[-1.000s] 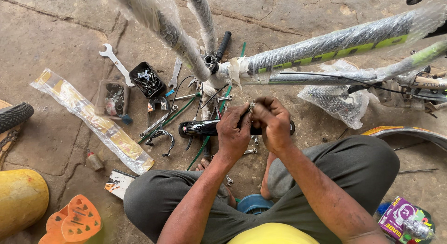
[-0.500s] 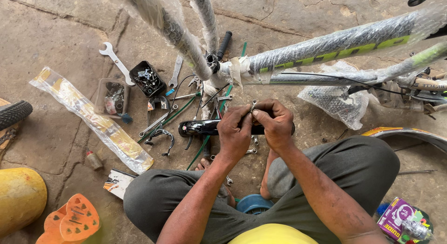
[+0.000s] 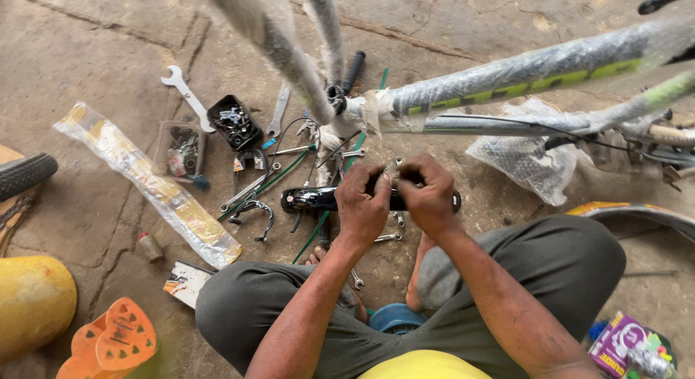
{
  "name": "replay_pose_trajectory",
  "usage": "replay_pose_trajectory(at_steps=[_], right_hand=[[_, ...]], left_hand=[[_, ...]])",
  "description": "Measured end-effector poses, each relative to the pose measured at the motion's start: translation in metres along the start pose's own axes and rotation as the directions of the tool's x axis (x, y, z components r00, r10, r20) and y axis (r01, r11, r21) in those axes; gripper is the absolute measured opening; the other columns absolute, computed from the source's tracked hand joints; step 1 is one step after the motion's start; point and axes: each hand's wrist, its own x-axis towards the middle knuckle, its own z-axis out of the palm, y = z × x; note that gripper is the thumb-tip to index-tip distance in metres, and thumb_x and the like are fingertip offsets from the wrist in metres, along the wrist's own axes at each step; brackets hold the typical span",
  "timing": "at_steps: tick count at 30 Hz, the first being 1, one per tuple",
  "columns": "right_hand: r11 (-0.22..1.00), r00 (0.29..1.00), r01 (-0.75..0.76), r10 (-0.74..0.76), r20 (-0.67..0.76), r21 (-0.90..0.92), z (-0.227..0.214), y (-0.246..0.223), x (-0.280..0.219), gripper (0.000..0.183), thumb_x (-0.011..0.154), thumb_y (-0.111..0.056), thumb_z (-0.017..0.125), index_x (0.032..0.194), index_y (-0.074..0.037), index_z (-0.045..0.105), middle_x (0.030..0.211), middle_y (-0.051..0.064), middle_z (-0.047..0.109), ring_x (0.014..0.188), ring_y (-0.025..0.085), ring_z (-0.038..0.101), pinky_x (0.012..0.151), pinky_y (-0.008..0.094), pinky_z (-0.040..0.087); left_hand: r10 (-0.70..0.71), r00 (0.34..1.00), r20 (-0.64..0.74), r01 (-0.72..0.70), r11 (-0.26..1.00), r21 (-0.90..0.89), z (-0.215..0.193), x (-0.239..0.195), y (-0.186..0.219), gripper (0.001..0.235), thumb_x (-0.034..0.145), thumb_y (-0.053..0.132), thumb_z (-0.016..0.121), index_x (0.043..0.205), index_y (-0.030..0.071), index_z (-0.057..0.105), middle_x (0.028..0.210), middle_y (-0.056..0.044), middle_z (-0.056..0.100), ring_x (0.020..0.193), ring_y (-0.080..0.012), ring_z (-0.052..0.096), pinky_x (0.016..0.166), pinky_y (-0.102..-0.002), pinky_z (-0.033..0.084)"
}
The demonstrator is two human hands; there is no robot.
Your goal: The person is assembling a bicycle, specifically attaching a mudguard to the frame. They handle the mudguard, bolts, and a metal rod, using their hands to position and secure the parts.
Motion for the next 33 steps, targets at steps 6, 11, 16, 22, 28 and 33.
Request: replay_pose_trajectory(at_steps=[6, 11, 16, 22, 28, 33], right_hand=[[0.488, 0.736, -0.648, 0.599, 0.315, 0.586, -0.004, -0.004, 0.005, 0.023, 0.095, -0.019, 0.059, 0.113, -0.005, 0.064, 0.09, 0.008, 0.069, 0.073, 0.02, 0.068, 0.062, 0.037, 0.06], [0.586, 0.774, -0.626, 0.543, 0.325, 0.514, -0.011, 0.018, 0.009, 0.019, 0.106, -0.016, 0.059, 0.121, -0.004, 0.064, 0.097, 0.005, 0.069, 0.082, 0.013, 0.066, 0.07, 0.029, 0.055], [0.536, 0.779, -0.616, 0.523, 0.346, 0.577, -0.013, 0.026, 0.01, 0.018, 0.114, -0.025, 0.056, 0.113, -0.01, 0.064, 0.091, 0.002, 0.068, 0.074, 0.011, 0.063, 0.061, 0.026, 0.051], [0.368, 0.679, -0.703, 0.603, 0.419, 0.609, -0.013, 0.009, 0.005, 0.03, 0.114, -0.036, 0.057, 0.098, -0.012, 0.065, 0.077, -0.002, 0.064, 0.064, 0.009, 0.058, 0.056, 0.025, 0.05], [0.638, 0.794, -0.599, 0.548, 0.262, 0.483, 0.006, -0.002, -0.002, 0.017, 0.107, -0.024, 0.062, 0.098, -0.01, 0.063, 0.079, 0.002, 0.062, 0.063, 0.013, 0.056, 0.055, 0.031, 0.046], [0.593, 0.797, -0.576, 0.561, 0.224, 0.562, 0.002, -0.015, -0.002, 0.014, 0.103, -0.021, 0.056, 0.099, -0.01, 0.063, 0.078, 0.002, 0.066, 0.062, 0.013, 0.061, 0.055, 0.029, 0.051]], left_hand=[[0.075, 0.997, 0.005, -0.075, 0.995, 0.07, 0.011, 0.003, -0.02, 0.014, 0.085, 0.012, 0.069, 0.094, 0.002, 0.07, 0.093, -0.018, 0.07, 0.089, -0.0372, 0.068, 0.08, -0.046, 0.055], [0.029, 0.999, 0.013, -0.03, 0.998, 0.061, 0.022, 0.002, -0.019, 0.016, 0.087, 0.017, 0.07, 0.095, 0.002, 0.07, 0.096, -0.019, 0.069, 0.092, -0.0382, 0.068, 0.082, -0.046, 0.055], [0.031, 0.996, 0.089, -0.021, 0.994, -0.108, 0.008, 0.003, -0.004, 0.024, 0.09, 0.022, 0.073, 0.106, 0.003, 0.073, 0.096, -0.013, 0.069, 0.087, -0.0265, 0.07, 0.08, -0.039, 0.057], [-0.013, 1.0, -0.028, 0.005, 0.96, -0.279, 0.011, -0.002, 0.003, 0.027, 0.092, 0.012, 0.073, 0.118, 0.004, 0.074, 0.103, -0.012, 0.071, 0.092, -0.0216, 0.069, 0.081, -0.035, 0.059], [-0.077, 0.997, -0.02, 0.07, 0.966, -0.249, 0.013, 0.001, -0.007, 0.021, 0.1, 0.012, 0.067, 0.119, 0.005, 0.074, 0.105, -0.01, 0.073, 0.094, -0.0188, 0.071, 0.081, -0.032, 0.057], [-0.177, 0.979, 0.097, 0.196, 0.944, -0.264, 0.014, 0.002, -0.003, 0.021, 0.097, 0.012, 0.069, 0.115, 0.003, 0.073, 0.1, -0.013, 0.071, 0.09, -0.0256, 0.071, 0.078, -0.037, 0.058]])
